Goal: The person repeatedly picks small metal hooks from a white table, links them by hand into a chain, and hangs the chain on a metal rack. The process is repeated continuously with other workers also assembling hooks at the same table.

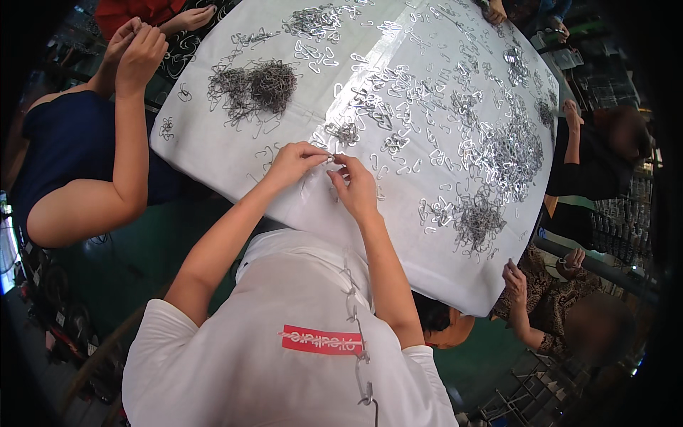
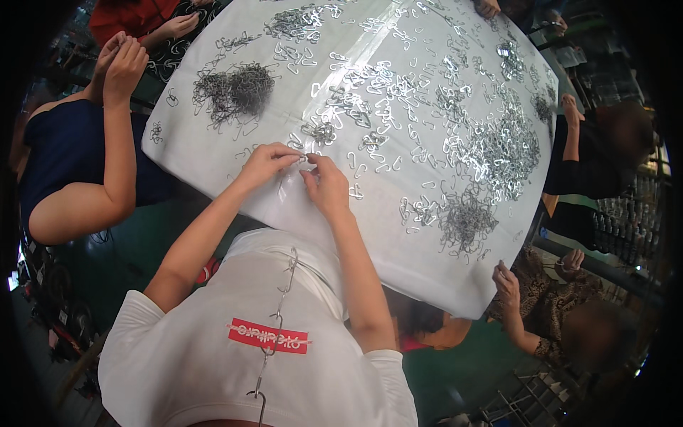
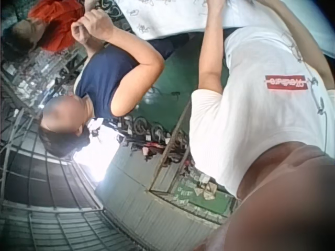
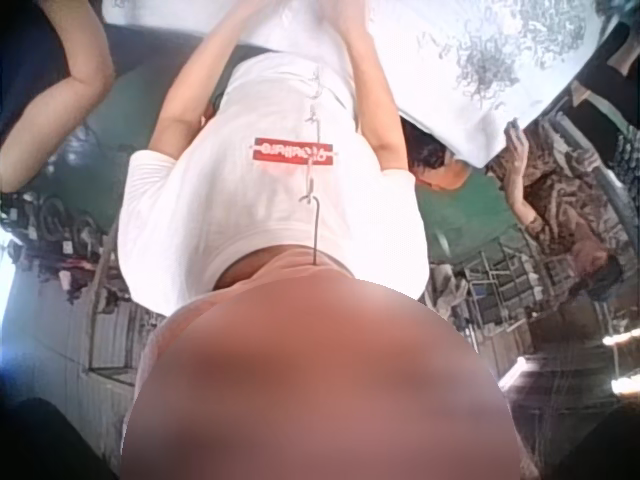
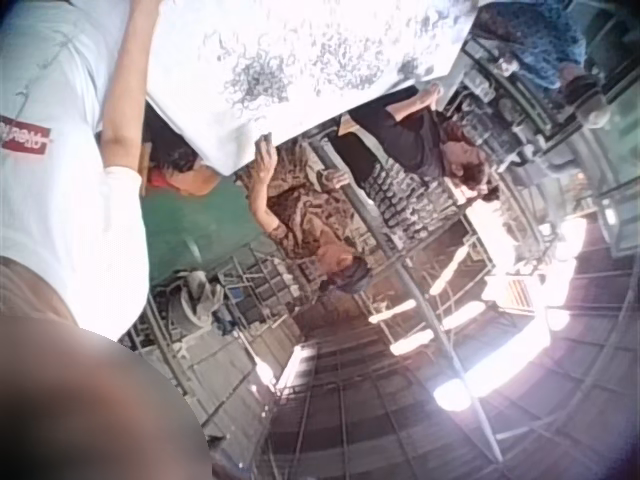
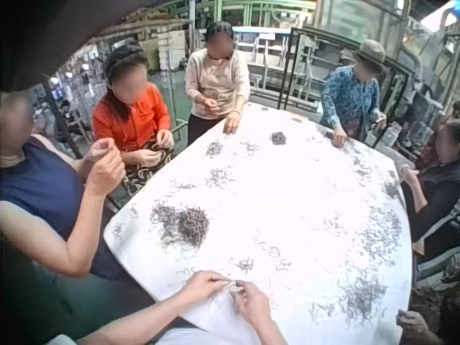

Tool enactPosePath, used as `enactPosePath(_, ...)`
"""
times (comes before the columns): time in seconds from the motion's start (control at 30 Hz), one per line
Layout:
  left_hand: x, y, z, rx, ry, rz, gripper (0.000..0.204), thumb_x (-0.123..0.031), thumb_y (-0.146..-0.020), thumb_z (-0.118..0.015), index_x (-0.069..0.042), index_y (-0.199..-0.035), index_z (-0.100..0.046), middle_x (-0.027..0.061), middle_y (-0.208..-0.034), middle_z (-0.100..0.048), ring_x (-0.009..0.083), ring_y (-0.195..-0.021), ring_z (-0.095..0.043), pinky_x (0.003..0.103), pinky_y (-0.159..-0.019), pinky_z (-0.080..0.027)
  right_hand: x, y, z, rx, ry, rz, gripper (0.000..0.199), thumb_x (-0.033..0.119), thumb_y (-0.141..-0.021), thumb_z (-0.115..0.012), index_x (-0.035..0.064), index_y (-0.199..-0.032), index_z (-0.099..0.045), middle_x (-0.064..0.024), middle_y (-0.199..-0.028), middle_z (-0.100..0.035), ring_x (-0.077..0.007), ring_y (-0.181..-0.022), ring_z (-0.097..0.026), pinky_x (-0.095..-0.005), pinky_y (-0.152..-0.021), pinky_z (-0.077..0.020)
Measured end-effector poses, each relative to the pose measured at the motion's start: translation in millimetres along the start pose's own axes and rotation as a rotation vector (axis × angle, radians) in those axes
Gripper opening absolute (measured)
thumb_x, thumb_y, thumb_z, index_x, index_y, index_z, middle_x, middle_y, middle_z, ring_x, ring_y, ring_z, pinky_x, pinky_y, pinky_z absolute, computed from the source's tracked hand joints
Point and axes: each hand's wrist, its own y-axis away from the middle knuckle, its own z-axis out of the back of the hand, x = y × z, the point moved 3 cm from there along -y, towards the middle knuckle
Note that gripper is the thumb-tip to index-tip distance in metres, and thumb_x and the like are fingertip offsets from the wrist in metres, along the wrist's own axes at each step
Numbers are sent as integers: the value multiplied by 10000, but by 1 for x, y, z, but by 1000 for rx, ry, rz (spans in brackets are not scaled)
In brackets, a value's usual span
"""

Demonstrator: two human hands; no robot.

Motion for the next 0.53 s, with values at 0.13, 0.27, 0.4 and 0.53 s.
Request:
enactPosePath(0.13,-6,1,-3,-45,80,4,230,-189,-861,-705,-46,-1039,-731,14,-882,-691,77,-810,-600,240,-684,-462,-7,-1,-7,60,63,-140,213,95,-863,-655,13,-1059,-654,-154,-1040,-683,-216,-808,-679,-323,-671,-524)
enactPosePath(0.27,-2,0,-8,-22,210,100,249,-202,-863,-704,-35,-1047,-720,33,-947,-684,94,-852,-606,249,-718,-472,-10,-8,-3,-88,77,-136,243,125,-857,-659,42,-1085,-646,-135,-993,-653,-252,-797,-661,-360,-683,-512)
enactPosePath(0.4,-6,-2,-11,-120,-211,-79,256,-214,-877,-687,-47,-1069,-711,59,-1021,-679,128,-880,-618,273,-770,-484,-16,-37,11,-275,224,-140,254,154,-842,-694,36,-1063,-651,-113,-942,-633,-229,-737,-639,-339,-658,-502)
enactPosePath(0.53,-12,-2,-12,-144,-250,-46,250,-230,-877,-687,-64,-1061,-720,66,-1066,-668,160,-899,-628,282,-818,-487,-14,-60,7,-274,367,-90,307,237,-827,-719,59,-1068,-649,-101,-965,-620,-230,-786,-641,-357,-685,-495)
